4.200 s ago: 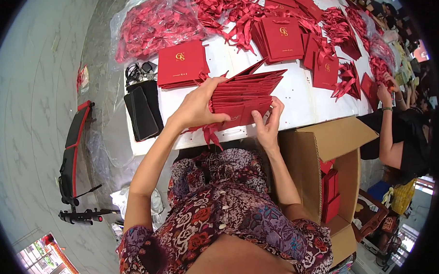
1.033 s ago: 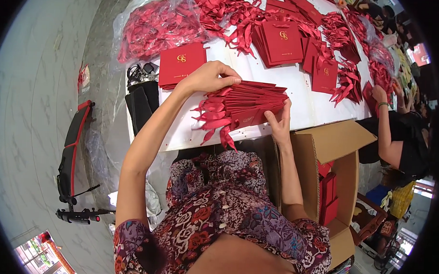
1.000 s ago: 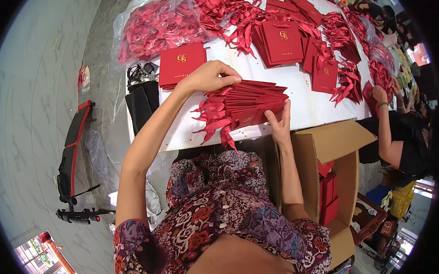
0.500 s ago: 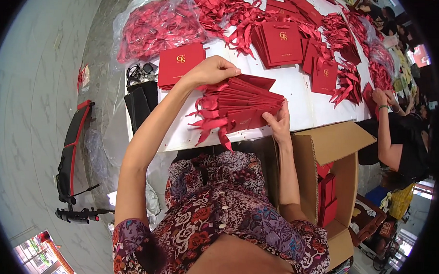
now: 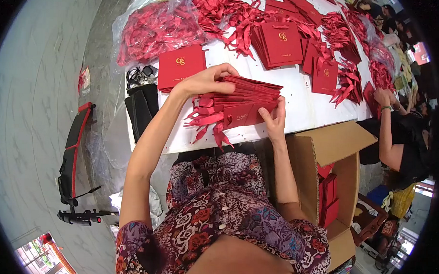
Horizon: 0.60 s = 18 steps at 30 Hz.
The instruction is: Tying red ribbons onto small red gift bags and organizing them into stacks.
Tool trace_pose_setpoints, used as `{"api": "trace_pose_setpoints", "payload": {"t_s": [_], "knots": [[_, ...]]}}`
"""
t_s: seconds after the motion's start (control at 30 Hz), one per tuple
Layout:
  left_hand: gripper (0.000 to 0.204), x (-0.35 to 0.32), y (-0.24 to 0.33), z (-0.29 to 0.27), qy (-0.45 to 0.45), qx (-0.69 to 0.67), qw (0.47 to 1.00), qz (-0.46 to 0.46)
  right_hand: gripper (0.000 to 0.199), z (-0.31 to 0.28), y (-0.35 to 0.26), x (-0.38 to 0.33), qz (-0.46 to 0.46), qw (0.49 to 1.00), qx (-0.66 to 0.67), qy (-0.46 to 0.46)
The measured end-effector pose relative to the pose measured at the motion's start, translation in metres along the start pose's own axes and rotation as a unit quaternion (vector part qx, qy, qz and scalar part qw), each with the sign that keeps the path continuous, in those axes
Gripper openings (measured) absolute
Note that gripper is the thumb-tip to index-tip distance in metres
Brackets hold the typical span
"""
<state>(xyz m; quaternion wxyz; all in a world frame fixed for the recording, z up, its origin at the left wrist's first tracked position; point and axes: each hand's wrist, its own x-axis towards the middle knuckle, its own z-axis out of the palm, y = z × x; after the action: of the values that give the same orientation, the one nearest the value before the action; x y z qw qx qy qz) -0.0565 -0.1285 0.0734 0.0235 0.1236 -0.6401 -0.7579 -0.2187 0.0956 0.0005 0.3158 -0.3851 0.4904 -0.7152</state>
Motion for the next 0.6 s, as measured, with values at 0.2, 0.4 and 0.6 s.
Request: {"api": "trace_pose_setpoints", "payload": {"t_s": [0.2,0.4,0.6], "knots": [[0.108,-0.028,-0.003,0.037,0.045,0.243,0.964,0.103,0.057,-0.015,0.014,-0.001,-0.031,0.992,-0.120,0.019],[0.091,-0.032,-0.030,0.050,0.160,0.258,0.945,0.121,0.075,-0.004,0.009,0.003,-0.048,0.991,-0.124,0.014],[0.079,-0.028,-0.039,0.048,0.146,0.233,0.953,0.131,0.107,-0.004,-0.005,0.013,-0.004,0.998,-0.055,-0.025]]}}
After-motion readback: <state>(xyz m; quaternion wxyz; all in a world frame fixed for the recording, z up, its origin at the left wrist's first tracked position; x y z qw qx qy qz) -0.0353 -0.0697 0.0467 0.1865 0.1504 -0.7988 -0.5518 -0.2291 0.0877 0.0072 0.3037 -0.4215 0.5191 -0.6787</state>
